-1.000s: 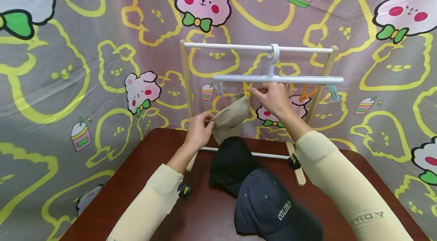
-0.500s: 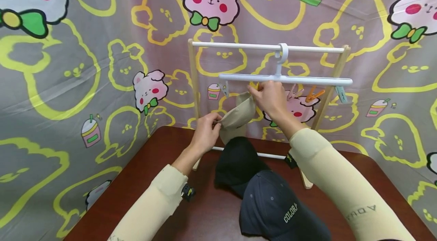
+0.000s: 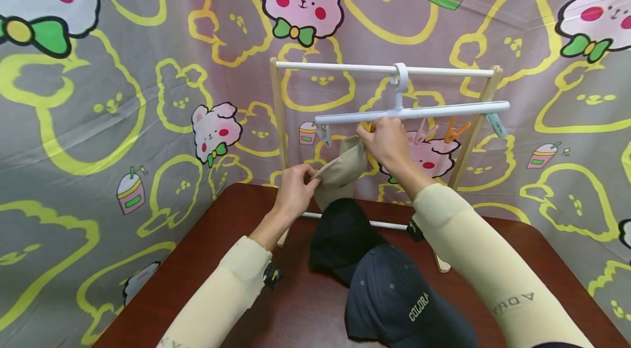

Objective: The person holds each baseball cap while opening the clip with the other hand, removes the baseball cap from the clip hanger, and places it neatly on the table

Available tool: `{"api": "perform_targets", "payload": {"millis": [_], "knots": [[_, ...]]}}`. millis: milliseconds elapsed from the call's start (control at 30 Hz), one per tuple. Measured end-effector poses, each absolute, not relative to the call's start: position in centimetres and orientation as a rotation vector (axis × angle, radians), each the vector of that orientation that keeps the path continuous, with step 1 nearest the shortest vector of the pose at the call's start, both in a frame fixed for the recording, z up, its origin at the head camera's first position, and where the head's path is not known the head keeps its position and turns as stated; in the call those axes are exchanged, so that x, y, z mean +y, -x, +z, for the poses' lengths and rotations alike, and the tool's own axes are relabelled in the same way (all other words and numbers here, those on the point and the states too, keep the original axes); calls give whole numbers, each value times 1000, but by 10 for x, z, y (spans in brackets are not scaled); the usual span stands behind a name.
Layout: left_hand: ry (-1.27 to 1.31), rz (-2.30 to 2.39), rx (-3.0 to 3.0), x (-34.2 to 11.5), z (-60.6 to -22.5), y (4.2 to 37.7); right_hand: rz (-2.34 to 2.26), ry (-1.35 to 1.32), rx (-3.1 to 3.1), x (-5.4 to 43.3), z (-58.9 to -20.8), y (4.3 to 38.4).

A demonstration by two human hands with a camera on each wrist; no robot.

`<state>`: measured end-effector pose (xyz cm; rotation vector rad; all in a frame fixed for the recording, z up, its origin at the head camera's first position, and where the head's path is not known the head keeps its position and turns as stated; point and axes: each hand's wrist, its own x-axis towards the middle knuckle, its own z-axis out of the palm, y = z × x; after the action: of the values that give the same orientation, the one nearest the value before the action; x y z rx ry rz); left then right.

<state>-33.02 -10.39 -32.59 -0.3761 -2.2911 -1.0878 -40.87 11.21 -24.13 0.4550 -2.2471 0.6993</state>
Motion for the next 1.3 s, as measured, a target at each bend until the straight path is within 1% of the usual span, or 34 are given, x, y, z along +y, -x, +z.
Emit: {"api": "perform_targets", "payload": {"millis": [200,367,867,1300], "knots": [[295,-1011,-2210,-114,-332,335,741,-514,-2246,109,-241,407],[297,-988,-2178,-121,-336,336,755,-519,-2231,106,-241,408],[211,-955,-2180,-152,-346,330,746,-524,-2192,111,-243,413],[129,-991,-2210,-166,-354,320,765,-552,-2264,125,-242,410]]}}
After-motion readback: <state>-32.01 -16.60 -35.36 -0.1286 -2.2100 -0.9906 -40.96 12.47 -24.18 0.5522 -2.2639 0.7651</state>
